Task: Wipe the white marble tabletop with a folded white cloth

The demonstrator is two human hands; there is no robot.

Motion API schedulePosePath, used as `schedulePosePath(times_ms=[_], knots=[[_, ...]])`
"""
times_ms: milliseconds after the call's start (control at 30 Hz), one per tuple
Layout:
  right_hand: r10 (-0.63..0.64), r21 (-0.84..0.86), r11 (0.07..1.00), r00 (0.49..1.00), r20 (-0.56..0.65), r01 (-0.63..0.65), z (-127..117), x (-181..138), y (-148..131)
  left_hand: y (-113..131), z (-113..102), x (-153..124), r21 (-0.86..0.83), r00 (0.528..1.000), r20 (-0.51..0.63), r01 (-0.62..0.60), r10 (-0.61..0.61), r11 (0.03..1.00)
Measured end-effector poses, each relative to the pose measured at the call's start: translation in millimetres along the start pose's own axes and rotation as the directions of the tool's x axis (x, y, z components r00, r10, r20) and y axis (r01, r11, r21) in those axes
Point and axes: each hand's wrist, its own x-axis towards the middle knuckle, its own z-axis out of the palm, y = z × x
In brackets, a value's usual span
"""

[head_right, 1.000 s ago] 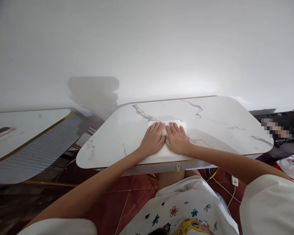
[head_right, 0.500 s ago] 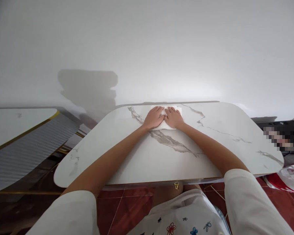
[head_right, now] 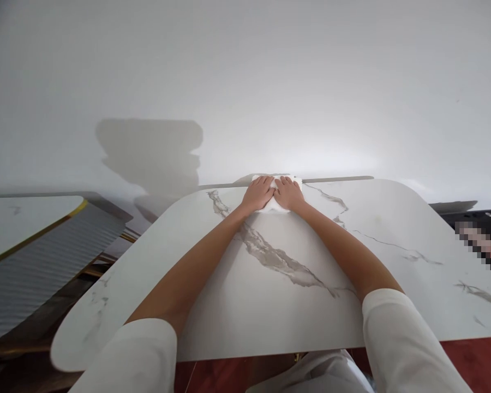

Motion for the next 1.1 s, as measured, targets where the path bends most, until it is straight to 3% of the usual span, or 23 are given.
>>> schedulePosePath(times_ms=[267, 367, 733, 1100], knots=[[0.046, -0.021, 0.999, 0.997, -0.059, -0.048, -9, -11, 60, 45, 21, 37, -0.059, 0.999, -0.008, -0.034, 0.033, 0.998], [0.067, -0.028, 0.997, 0.996, -0.065, -0.069, -11, -13, 69, 54, 24, 42, -0.063, 1.000, -0.006, -0.030, 0.030, 0.998], [0.059, -0.058, 0.996, 0.995, -0.076, -0.063, -17, -36, 54, 63, 12, 22, -0.042, 0.998, -0.003, -0.061, 0.061, 0.997], [0.100, -0.057, 0.993, 0.994, -0.035, -0.102, -31, -99, 19, 88, -7, -37, -0.063, 0.997, -0.017, -0.072, 0.071, 0.995]])
